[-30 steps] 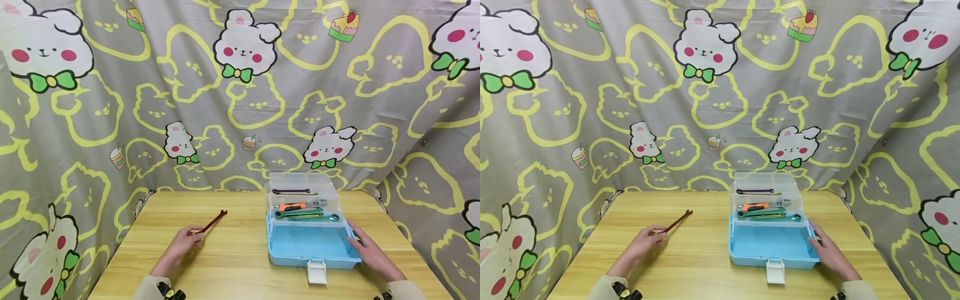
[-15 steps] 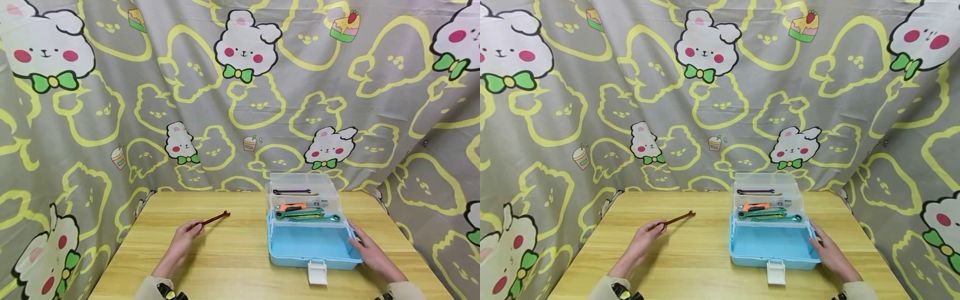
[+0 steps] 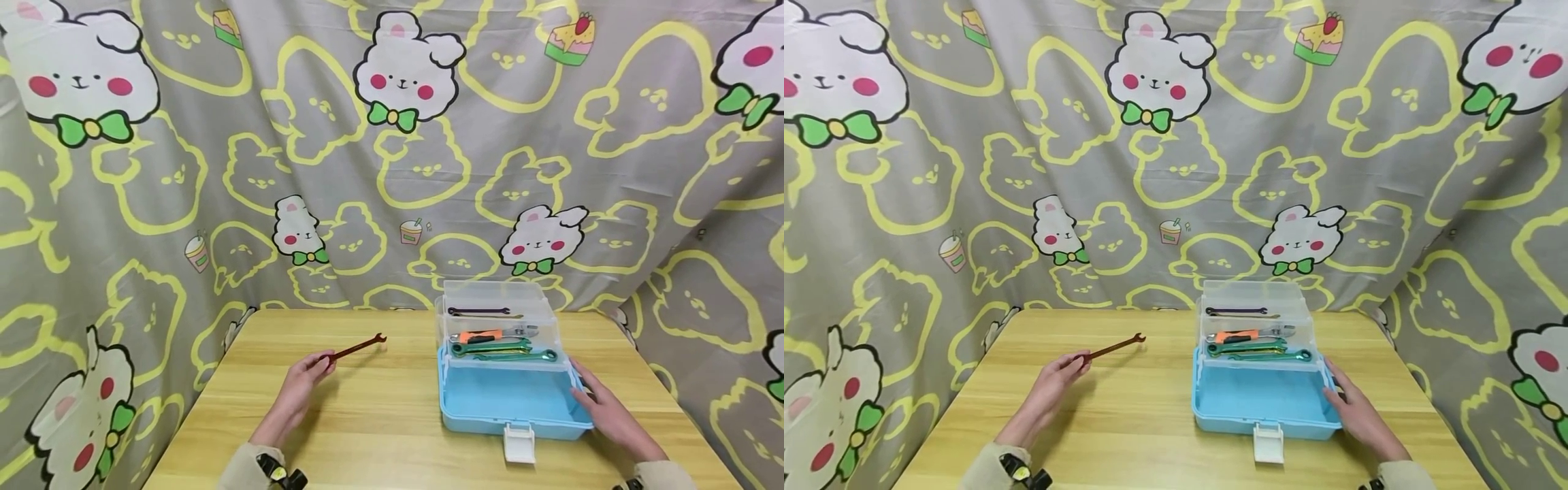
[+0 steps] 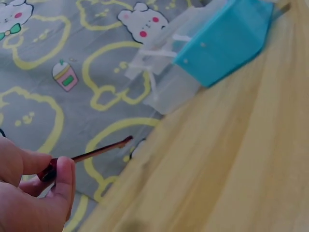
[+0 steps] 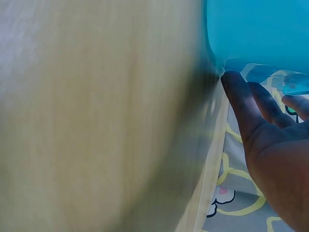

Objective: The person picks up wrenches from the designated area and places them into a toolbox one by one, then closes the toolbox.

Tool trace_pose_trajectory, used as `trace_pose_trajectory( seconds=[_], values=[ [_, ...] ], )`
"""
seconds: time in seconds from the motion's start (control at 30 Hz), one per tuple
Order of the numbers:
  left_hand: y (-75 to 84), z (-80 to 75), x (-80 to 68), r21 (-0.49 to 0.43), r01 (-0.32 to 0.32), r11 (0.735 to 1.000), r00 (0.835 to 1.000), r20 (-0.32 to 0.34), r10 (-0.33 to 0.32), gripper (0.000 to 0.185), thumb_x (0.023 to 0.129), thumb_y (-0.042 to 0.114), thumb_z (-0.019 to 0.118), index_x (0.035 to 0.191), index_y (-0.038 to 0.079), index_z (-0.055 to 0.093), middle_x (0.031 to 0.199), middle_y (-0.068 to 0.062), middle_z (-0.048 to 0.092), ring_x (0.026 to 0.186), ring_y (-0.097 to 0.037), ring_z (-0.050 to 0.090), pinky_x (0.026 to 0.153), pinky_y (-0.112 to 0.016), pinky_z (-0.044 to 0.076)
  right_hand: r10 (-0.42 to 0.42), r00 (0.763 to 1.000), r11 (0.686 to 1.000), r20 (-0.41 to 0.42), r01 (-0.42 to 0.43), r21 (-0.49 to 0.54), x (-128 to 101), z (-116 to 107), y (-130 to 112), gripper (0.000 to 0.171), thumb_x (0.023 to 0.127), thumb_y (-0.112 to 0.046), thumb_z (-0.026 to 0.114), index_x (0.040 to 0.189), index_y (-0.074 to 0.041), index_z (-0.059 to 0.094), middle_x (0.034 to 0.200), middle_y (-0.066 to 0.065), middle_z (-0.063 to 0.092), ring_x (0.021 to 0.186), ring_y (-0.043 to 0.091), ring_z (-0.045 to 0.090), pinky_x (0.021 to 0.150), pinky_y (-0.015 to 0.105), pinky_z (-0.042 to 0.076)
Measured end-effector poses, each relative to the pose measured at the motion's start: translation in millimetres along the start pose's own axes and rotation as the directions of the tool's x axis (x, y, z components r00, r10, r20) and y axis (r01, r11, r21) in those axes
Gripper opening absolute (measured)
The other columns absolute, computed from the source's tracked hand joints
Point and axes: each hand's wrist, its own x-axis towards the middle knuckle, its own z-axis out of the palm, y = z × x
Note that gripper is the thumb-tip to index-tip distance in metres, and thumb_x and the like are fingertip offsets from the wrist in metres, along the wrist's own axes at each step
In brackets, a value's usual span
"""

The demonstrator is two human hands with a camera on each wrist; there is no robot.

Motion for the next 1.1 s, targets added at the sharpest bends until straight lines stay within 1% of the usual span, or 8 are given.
trace_pose_trajectory(
  seconds=[0.13,0.27,0.37,0.47,0.6,0.77,0.83,1.1],
  values=[
    [9.6,-1.9,3.1,-0.039,-0.051,0.998,0.997,0.057,0.054,0.047,0.107,0.011,0.057,0.141,-0.019,0.048,0.124,-0.014,0.061,0.101,-0.007,0.068,0.1,-0.025,0.055,-0.004,1.0,1.0,0.005,0.004,0.0,1,1,0,0.075,0.112,-0.034,0.045,0.168,-0.016,-0.001,0.166,0.038,-0.001,0.148,0.065,0.002,0.114,0.081,0.012],
    [20.3,-3.7,7.0,-0.079,-0.104,0.991,0.986,0.124,0.114,0.048,0.107,0.013,0.057,0.141,-0.02,0.046,0.118,-0.009,0.064,0.101,-0.006,0.069,0.102,-0.026,0.055,-0.01,1.0,1.0,0.005,0.01,0.01,2,2,0,0.074,0.112,-0.033,0.046,0.168,-0.015,0.0,0.167,0.037,0.0,0.149,0.064,0.001,0.114,0.081,0.011],
    [27.3,-2.4,9.9,-0.101,-0.119,0.988,0.979,0.153,0.133,0.047,0.108,0.01,0.054,0.142,-0.02,0.044,0.117,-0.006,0.065,0.101,-0.005,0.069,0.101,-0.024,0.055,-0.01,1.0,1.0,0.006,0.01,0.015,2,2,0,0.074,0.112,-0.032,0.046,0.168,-0.014,0.0,0.167,0.037,0.0,0.15,0.063,0.0,0.114,0.081,0.01],
    [32.4,1.4,12.9,-0.125,-0.106,0.987,0.981,0.151,0.124,0.046,0.107,0.006,0.053,0.143,-0.021,0.044,0.117,-0.007,0.065,0.103,-0.007,0.069,0.1,-0.022,0.055,0.0,1.0,1.0,0.012,-0.001,0.016,2,2,0,0.075,0.112,-0.033,0.046,0.167,-0.014,-0.001,0.167,0.037,-0.001,0.15,0.063,0.0,0.114,0.081,0.01],
    [36.1,9.7,17.3,-0.151,-0.075,0.986,0.986,0.136,0.095,0.044,0.107,0.003,0.054,0.143,-0.02,0.045,0.116,-0.009,0.065,0.104,-0.01,0.069,0.098,-0.021,0.056,0.014,1.0,1.0,0.015,-0.014,0.015,2,2,1,0.075,0.112,-0.034,0.045,0.167,-0.014,-0.001,0.167,0.037,-0.001,0.15,0.063,0.0,0.114,0.081,0.01],
    [38.8,22.2,23.3,-0.16,-0.063,0.985,0.984,0.155,0.088,0.042,0.108,0.003,0.051,0.144,-0.018,0.045,0.117,-0.008,0.065,0.102,-0.009,0.069,0.104,-0.027,0.054,0.015,1.0,1.0,0.013,-0.016,0.019,1,1,1,0.075,0.112,-0.033,0.045,0.167,-0.013,-0.001,0.166,0.038,-0.001,0.15,0.064,0.0,0.115,0.08,0.01],
    [39.7,27.8,25.9,-0.163,-0.069,0.984,0.981,0.167,0.096,0.041,0.108,0.002,0.05,0.143,-0.018,0.046,0.118,-0.009,0.065,0.103,-0.009,0.069,0.105,-0.027,0.054,0.011,1.0,1.0,0.012,-0.011,0.018,0,2,2,0.075,0.112,-0.032,0.046,0.167,-0.013,0.0,0.166,0.038,0.0,0.149,0.064,0.001,0.115,0.08,0.01],
    [41.6,55.7,34.3,-0.184,-0.087,0.979,0.969,0.214,0.126,0.041,0.108,0.002,0.049,0.144,-0.017,0.046,0.125,-0.013,0.063,0.104,-0.01,0.068,0.099,-0.022,0.055,-0.005,1.0,1.0,0.006,0.005,-0.002,-1,0,2,0.074,0.112,-0.034,0.045,0.167,-0.013,0.0,0.166,0.038,0.001,0.149,0.065,0.004,0.114,0.08,0.013]
  ],
)
